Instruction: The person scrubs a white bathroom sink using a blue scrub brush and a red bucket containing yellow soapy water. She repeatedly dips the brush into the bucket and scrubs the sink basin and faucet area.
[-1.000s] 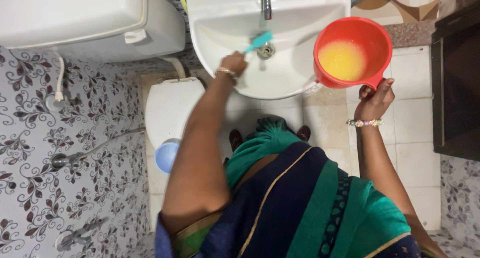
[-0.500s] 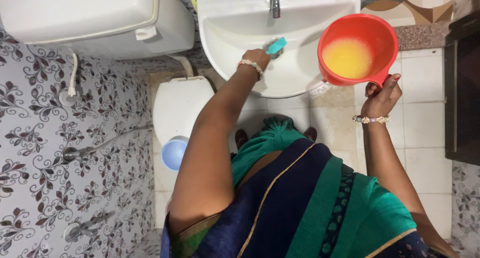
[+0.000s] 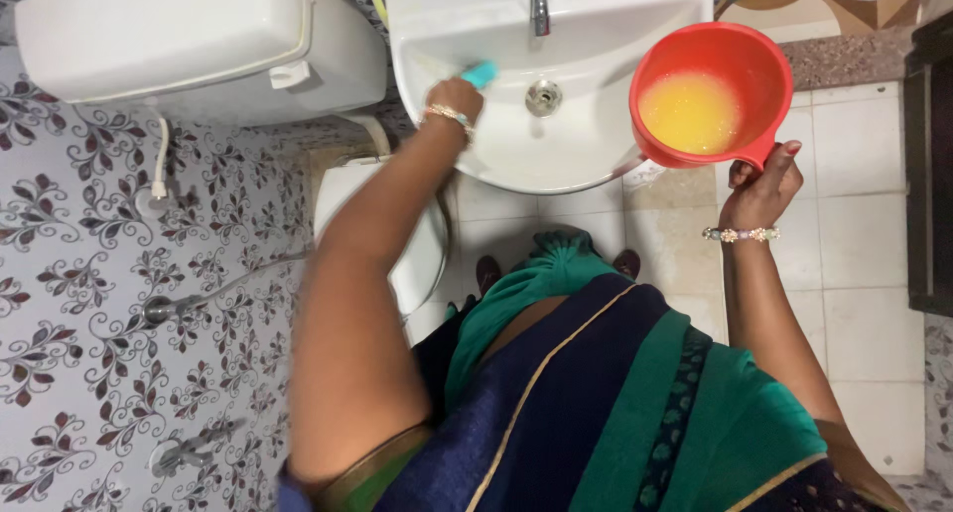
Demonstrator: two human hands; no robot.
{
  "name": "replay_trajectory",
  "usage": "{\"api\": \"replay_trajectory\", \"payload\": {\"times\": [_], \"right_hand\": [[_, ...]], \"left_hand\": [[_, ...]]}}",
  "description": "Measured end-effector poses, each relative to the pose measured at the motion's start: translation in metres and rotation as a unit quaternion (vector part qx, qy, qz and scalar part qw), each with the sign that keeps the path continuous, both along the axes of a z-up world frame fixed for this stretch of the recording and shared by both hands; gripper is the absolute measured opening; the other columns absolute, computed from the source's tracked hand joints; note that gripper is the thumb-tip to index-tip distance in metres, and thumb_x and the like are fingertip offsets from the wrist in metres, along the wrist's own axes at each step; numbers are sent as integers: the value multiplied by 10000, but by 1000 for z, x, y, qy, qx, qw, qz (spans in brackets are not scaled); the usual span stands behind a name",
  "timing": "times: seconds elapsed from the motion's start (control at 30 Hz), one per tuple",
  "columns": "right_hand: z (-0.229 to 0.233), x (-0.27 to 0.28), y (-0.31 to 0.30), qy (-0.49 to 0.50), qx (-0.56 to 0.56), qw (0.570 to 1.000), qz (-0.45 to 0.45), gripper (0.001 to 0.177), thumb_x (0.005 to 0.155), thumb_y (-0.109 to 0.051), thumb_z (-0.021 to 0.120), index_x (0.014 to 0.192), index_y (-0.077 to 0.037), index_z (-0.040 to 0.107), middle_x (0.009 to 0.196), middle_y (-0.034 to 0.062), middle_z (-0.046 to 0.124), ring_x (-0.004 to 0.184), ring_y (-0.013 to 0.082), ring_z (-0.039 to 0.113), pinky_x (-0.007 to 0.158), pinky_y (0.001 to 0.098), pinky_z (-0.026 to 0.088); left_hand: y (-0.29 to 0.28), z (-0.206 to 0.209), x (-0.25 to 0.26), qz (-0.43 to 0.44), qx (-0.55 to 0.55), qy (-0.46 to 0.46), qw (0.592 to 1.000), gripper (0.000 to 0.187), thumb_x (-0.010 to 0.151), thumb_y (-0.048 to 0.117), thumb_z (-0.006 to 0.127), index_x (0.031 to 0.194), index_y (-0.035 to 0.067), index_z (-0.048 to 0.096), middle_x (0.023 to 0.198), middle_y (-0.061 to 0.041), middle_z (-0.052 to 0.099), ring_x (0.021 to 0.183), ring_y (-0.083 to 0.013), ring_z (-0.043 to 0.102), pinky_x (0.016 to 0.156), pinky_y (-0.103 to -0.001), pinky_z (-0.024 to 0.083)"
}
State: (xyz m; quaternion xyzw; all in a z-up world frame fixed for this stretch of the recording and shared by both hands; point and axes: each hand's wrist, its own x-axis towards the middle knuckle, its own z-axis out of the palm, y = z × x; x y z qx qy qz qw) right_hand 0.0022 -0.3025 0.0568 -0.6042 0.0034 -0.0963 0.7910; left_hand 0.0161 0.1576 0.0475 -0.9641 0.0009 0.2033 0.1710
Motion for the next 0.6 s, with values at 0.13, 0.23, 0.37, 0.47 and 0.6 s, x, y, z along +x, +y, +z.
{"api": "replay_trajectory", "payload": {"times": [0.13, 0.23, 0.37, 0.47, 0.6], "right_hand": [[2, 2, -1, -7, -15, 1000, 2, 602, 1140, -595, 481, 830, -79, 459, 719, 22, 476, 619, 124, 435, 593, 286, 364], [2, -2, -8, -6, -11, 1000, 8, 587, 1142, -582, 486, 838, -81, 452, 713, 22, 468, 617, 128, 437, 589, 290, 360], [1, 0, -3, 5, -9, 1000, -3, 579, 1128, -588, 468, 851, -80, 482, 709, 20, 477, 599, 120, 431, 564, 280, 340], [1, -4, -10, -6, 5, 1000, 9, 578, 1152, -572, 490, 849, -82, 451, 718, 28, 468, 567, 116, 429, 543, 269, 346], [2, -2, -6, 7, -11, 1000, -3, 582, 1133, -588, 474, 843, -84, 464, 709, 20, 476, 597, 119, 427, 559, 278, 332]], "left_hand": [[-22, -39, 17, 80, -135, -38, 987, 227, 1019, 175, 599, 1077, 21, 755, 1155, -200, 677, 1018, -357, 704, 791, -443, 580], [7, -31, 9, 31, -48, -56, 997, 178, 951, 93, 638, 1061, 72, 775, 1145, -139, 703, 1061, -313, 697, 781, -407, 596], [65, 21, -7, 44, 46, -51, 997, 160, 930, 148, 663, 1020, 90, 783, 1082, -101, 732, 1030, -289, 705, 701, -420, 608], [67, 31, -3, 33, 65, -57, 996, 148, 901, 109, 683, 1007, 103, 787, 1049, -84, 750, 977, -296, 729, 653, -430, 616], [41, -8, 12, 98, 6, -84, 992, 169, 978, 133, 631, 948, 99, 794, 966, -111, 766, 867, -298, 751, 636, -426, 619]]}}
